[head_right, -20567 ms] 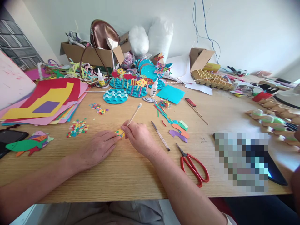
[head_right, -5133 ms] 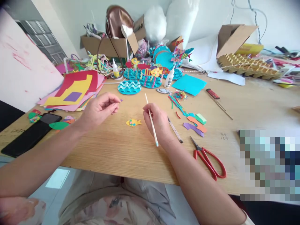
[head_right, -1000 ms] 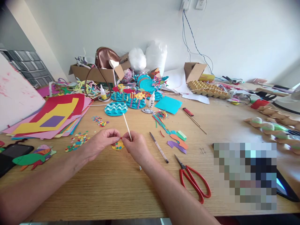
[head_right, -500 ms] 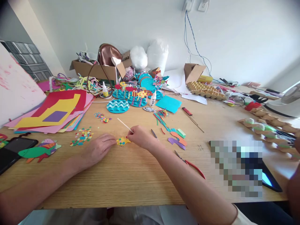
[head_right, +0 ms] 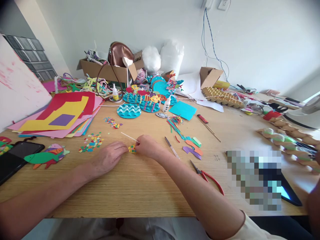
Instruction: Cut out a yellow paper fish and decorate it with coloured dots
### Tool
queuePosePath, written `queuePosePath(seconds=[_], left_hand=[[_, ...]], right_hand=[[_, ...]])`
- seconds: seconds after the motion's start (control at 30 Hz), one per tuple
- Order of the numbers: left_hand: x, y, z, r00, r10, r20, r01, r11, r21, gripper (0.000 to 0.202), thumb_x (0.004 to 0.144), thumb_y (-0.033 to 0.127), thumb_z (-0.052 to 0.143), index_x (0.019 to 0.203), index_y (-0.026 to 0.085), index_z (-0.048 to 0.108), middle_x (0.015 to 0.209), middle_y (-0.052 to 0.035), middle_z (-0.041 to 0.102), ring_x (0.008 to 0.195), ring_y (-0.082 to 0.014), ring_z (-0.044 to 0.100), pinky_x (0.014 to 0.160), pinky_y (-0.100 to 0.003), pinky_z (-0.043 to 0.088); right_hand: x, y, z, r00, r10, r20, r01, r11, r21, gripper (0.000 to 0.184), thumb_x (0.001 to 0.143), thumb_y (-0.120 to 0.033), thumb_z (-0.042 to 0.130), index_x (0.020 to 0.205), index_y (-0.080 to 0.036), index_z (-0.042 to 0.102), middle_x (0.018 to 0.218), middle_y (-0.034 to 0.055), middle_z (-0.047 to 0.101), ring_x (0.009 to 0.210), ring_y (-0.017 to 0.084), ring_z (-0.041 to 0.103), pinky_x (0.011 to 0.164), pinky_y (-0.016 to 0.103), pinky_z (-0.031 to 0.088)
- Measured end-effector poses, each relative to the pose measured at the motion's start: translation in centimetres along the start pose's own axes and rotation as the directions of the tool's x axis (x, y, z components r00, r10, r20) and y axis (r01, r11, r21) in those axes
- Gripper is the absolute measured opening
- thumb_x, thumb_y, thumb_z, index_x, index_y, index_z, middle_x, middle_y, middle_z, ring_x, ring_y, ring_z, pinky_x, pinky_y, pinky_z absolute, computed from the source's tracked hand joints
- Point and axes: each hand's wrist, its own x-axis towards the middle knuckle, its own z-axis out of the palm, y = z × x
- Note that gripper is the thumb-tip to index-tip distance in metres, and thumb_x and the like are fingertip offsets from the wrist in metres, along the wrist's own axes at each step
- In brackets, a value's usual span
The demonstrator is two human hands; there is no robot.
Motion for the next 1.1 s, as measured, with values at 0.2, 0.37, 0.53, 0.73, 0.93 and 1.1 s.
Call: queuePosePath(seconds=[0.2,0.37,0.53,0.73,0.93,1.1], left_hand=[[0.02,0.00,0.14,1.000,-0.015,0.018,0.014,1.000,0.011,0.031,0.080,0.001,0.034,0.091,0.012,0.060,0.090,-0.0095,0.062,0.086,-0.0201,0.056,0.078,-0.034,0.049],[0.14,-0.01,0.11,1.000,-0.007,0.022,0.007,1.000,0.002,0.030,0.080,0.002,0.033,0.091,0.012,0.060,0.090,-0.0098,0.062,0.086,-0.0203,0.057,0.077,-0.034,0.049],[0.15,0.12,-0.11,0.999,-0.009,0.035,0.010,1.000,-0.014,0.030,0.081,0.002,0.033,0.090,0.012,0.060,0.090,-0.0106,0.063,0.087,-0.0211,0.057,0.078,-0.035,0.049],[0.21,0.15,-0.26,0.999,-0.011,0.039,0.012,1.000,-0.026,0.031,0.081,0.003,0.032,0.090,0.012,0.060,0.091,-0.0104,0.063,0.087,-0.0211,0.057,0.078,-0.035,0.049],[0.16,0.02,-0.16,0.999,-0.008,0.039,0.008,1.000,-0.001,0.030,0.081,0.002,0.033,0.091,0.013,0.060,0.091,-0.0091,0.062,0.088,-0.0199,0.057,0.079,-0.033,0.048],[0.02,-0.17,0.08,1.000,-0.003,0.030,0.003,1.000,-0.009,0.030,0.082,0.003,0.034,0.091,0.013,0.060,0.092,-0.0095,0.063,0.088,-0.0201,0.057,0.079,-0.034,0.048]], right_hand=[[0.09,-0.37,0.09,1.000,0.005,0.014,-0.004,0.999,-0.048,0.020,0.070,-0.014,0.052,0.077,-0.015,0.071,0.075,0.0051,0.069,0.062,0.012,0.056,0.048,0.020,0.032],[0.03,-0.62,-0.01,1.000,0.014,0.020,-0.012,0.997,-0.075,0.022,0.070,-0.013,0.051,0.079,-0.015,0.071,0.077,0.0052,0.070,0.064,0.013,0.058,0.049,0.020,0.032],[0.14,-0.76,0.07,1.000,0.016,0.009,-0.015,0.994,-0.106,0.021,0.072,-0.014,0.052,0.080,-0.016,0.071,0.079,0.0063,0.071,0.067,0.014,0.059,0.050,0.021,0.033],[0.37,-0.66,0.29,1.000,0.006,-0.003,-0.007,0.991,-0.136,0.021,0.072,-0.015,0.052,0.080,-0.016,0.071,0.081,0.0068,0.071,0.069,0.015,0.060,0.051,0.021,0.033],[0.40,-0.42,0.41,1.000,-0.001,-0.017,-0.001,0.988,-0.152,0.018,0.072,-0.017,0.054,0.080,-0.017,0.070,0.081,0.0069,0.070,0.070,0.015,0.061,0.051,0.021,0.032],[0.41,-0.42,0.43,1.000,-0.009,-0.029,0.005,0.988,-0.157,0.018,0.073,-0.021,0.054,0.081,-0.017,0.070,0.083,0.0073,0.070,0.072,0.016,0.060,0.052,0.022,0.032]])
